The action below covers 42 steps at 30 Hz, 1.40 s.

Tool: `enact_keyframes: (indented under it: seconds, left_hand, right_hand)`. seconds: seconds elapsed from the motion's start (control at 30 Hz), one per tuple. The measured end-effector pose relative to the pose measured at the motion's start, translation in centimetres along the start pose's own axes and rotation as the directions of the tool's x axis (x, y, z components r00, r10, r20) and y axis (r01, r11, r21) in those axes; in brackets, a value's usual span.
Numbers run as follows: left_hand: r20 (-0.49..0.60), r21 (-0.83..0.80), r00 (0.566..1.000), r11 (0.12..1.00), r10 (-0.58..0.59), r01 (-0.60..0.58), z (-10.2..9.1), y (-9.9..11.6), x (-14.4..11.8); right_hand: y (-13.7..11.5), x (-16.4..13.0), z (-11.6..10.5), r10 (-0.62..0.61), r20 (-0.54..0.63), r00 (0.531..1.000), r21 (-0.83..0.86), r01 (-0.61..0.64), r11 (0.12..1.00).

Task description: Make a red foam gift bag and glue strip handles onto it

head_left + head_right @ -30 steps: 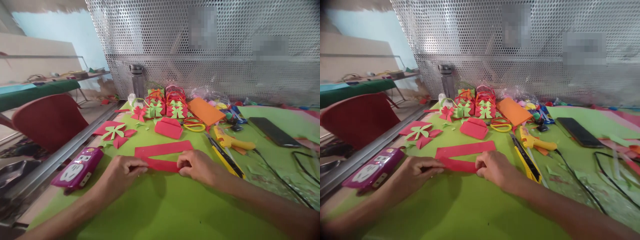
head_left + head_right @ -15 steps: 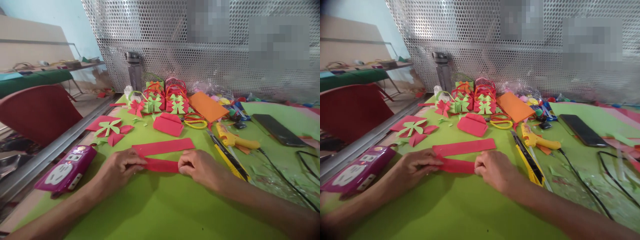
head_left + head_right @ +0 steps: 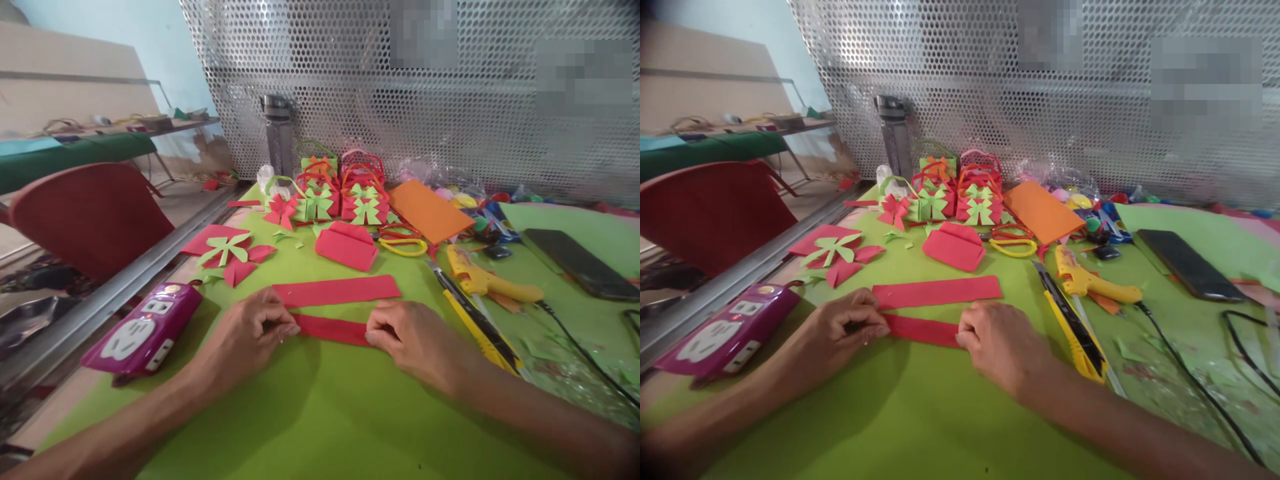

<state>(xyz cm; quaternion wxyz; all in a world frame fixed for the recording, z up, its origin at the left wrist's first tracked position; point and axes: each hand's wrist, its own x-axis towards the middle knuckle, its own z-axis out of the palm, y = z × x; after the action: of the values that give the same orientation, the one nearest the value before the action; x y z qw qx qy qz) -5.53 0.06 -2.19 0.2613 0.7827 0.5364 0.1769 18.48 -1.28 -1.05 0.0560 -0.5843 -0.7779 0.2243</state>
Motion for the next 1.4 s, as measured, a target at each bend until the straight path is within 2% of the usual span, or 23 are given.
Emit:
enact_keyframes:
  seconds: [0.2,0.47,0.83,1.0,1.4]
  left_hand:
    - [0.028,-0.08,1.0,0.997,-0.003,0.005,-0.02,0.06,-0.03]
    - [-0.049,0.109,0.999,0.994,0.01,-0.005,0.68,0.24,0.29]
    - [-0.025,0.108,1.0,0.994,0.003,0.0,-0.23,-0.36,-0.16]
    - [-0.059,0.136,0.998,0.991,-0.001,0.009,-0.06,-0.55,-0.2]
    - [-0.057,0.201,0.998,0.979,-0.02,0.031,0.0,0.22,-0.31]
  right_hand:
    - [-0.05,-0.03,0.22,-0.005,-0.016,1.0,-0.014,0.005,1.0]
    - [-0.42,-0.03,-0.01,0.004,-0.018,1.0,-0.057,-0.005,0.998]
    - [-0.31,-0.04,0.18,-0.004,-0.005,1.0,-0.086,0.003,0.996]
    - [-0.37,-0.16,0.17,-0.001,-0.005,1.0,-0.1,0.001,0.995]
    - [-0.6,-0.17,0.07,0.01,-0.004,1.0,-0.121,-0.01,0.993]
